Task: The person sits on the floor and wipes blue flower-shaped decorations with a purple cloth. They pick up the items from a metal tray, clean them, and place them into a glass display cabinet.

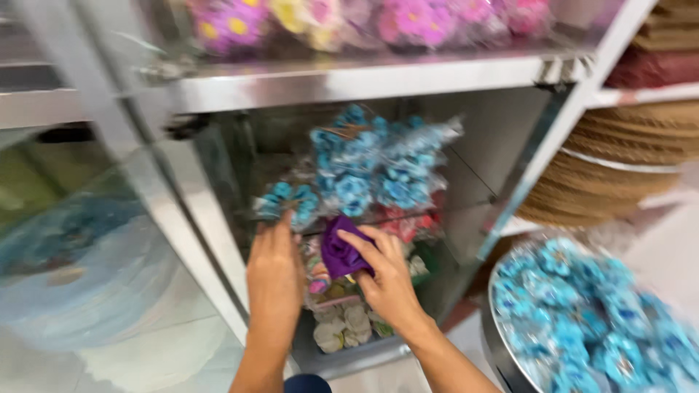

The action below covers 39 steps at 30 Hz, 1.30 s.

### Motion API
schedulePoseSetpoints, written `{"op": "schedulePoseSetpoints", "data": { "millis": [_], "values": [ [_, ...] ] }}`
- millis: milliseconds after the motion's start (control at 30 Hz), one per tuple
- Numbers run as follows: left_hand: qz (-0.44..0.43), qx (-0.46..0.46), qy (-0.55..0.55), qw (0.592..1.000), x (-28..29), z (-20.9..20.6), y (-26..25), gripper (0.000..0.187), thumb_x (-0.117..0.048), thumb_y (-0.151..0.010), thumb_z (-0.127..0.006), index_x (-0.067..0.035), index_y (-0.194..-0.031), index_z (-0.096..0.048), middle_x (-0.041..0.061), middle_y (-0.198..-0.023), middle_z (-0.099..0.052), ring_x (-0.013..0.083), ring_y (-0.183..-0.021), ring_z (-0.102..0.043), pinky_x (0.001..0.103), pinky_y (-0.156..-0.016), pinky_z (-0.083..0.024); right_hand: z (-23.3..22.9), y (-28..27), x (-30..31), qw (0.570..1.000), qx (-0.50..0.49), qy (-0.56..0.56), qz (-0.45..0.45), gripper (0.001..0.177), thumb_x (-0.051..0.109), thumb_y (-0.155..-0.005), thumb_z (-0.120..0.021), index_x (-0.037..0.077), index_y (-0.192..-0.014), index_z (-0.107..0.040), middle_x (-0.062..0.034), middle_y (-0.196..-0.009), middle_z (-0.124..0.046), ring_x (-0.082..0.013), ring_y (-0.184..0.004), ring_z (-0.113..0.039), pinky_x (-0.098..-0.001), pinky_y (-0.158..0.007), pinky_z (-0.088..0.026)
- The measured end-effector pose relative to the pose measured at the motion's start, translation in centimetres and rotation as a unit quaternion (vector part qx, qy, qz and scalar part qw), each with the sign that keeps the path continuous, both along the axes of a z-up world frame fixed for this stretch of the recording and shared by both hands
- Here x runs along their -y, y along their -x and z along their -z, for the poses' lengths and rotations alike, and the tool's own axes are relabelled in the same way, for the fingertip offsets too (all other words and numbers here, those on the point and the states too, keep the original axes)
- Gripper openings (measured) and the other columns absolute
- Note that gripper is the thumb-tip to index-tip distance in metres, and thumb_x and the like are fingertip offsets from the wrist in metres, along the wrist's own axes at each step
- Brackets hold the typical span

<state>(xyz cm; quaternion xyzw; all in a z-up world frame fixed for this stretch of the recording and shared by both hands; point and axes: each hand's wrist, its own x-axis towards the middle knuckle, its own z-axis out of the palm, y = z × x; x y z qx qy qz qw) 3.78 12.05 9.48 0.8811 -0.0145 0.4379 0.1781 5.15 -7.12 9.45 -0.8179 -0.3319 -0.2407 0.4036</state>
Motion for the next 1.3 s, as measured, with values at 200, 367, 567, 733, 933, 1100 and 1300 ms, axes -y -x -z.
{"op": "schedulePoseSetpoints", "data": {
  "millis": [200, 367, 567, 733, 933, 1100, 1300],
  "values": [
    [0.022, -0.024, -0.027, 0.999, -1.3, 2.3, -1.2, 0.057, -0.004, -0.097, -0.054, 0.001, -0.153, -0.043, 0.025, -0.116, -0.059, 0.0415, -0.099, -0.051, 0.050, -0.091, -0.044, 2.1, 2.1, 3.7, 0.995, -0.074, -0.070, 0.015, 0.055, 0.005, -0.083, -0.062, 0.021, -0.136, -0.061, -0.0114, -0.134, -0.055, -0.0298, -0.124, -0.054, -0.0412, -0.108, -0.039],
    [0.052, 0.016, 0.002, 0.999, 1.9, -1.9, 3.2, 0.047, -0.002, -0.106, -0.060, 0.007, -0.150, -0.047, 0.023, -0.118, -0.063, 0.0421, -0.101, -0.055, 0.050, -0.092, -0.044, 4.3, 4.3, 7.7, 0.956, -0.187, -0.222, 0.054, 0.043, 0.012, -0.091, -0.067, 0.017, -0.133, -0.064, -0.0091, -0.136, -0.052, -0.0247, -0.130, -0.053, -0.0356, -0.110, -0.043],
    [0.187, 0.095, 0.050, 0.977, 8.4, -0.1, 3.4, 0.031, -0.005, -0.106, -0.058, 0.011, -0.133, -0.060, 0.020, -0.109, -0.068, 0.0341, -0.090, -0.061, 0.045, -0.091, -0.050, 8.0, 6.0, 10.9, 0.875, -0.241, -0.400, 0.123, 0.051, 0.013, -0.086, -0.072, 0.011, -0.136, -0.061, -0.0118, -0.130, -0.060, -0.0245, -0.117, -0.059, -0.0363, -0.099, -0.051],
    [0.360, -0.006, 0.044, 0.932, 15.9, 2.6, 1.3, 0.028, -0.007, -0.103, -0.054, -0.002, -0.130, -0.059, 0.014, -0.113, -0.065, 0.0311, -0.102, -0.060, 0.040, -0.095, -0.046, 11.5, 7.5, 12.4, 0.771, -0.232, -0.557, 0.204, 0.058, 0.011, -0.085, -0.070, 0.005, -0.141, -0.056, -0.0144, -0.121, -0.068, -0.0234, -0.104, -0.066, -0.0341, -0.091, -0.054],
    [0.509, -0.057, 0.027, 0.859, 24.6, 7.8, -2.6, 0.029, -0.002, -0.101, -0.055, 0.004, -0.129, -0.056, 0.019, -0.122, -0.059, 0.0365, -0.111, -0.059, 0.045, -0.094, -0.051, 11.7, 8.1, 14.8, 0.667, -0.094, -0.675, 0.300, 0.045, 0.016, -0.087, -0.068, 0.009, -0.130, -0.055, -0.0104, -0.114, -0.063, -0.0247, -0.101, -0.064, -0.0398, -0.085, -0.056],
    [0.528, -0.111, -0.114, 0.835, 30.1, 11.1, -5.8, 0.049, 0.006, -0.091, -0.061, 0.001, -0.138, -0.050, 0.021, -0.139, -0.049, 0.0408, -0.128, -0.048, 0.053, -0.099, -0.047, 10.8, 8.2, 16.8, 0.616, -0.003, -0.706, 0.349, 0.041, 0.019, -0.098, -0.058, 0.012, -0.137, -0.052, -0.0045, -0.116, -0.061, -0.0164, -0.100, -0.061, -0.0340, -0.086, -0.054],
    [0.473, -0.146, -0.239, 0.835, 33.8, 14.3, -7.4, 0.059, 0.007, -0.085, -0.058, -0.004, -0.142, -0.047, 0.020, -0.144, -0.045, 0.0461, -0.134, -0.040, 0.066, -0.109, -0.036, 10.8, 8.0, 18.1, 0.586, 0.007, -0.724, 0.365, 0.034, 0.025, -0.097, -0.061, 0.015, -0.128, -0.054, -0.0032, -0.107, -0.062, -0.0160, -0.096, -0.062, -0.0356, -0.082, -0.055]
  ]
}}
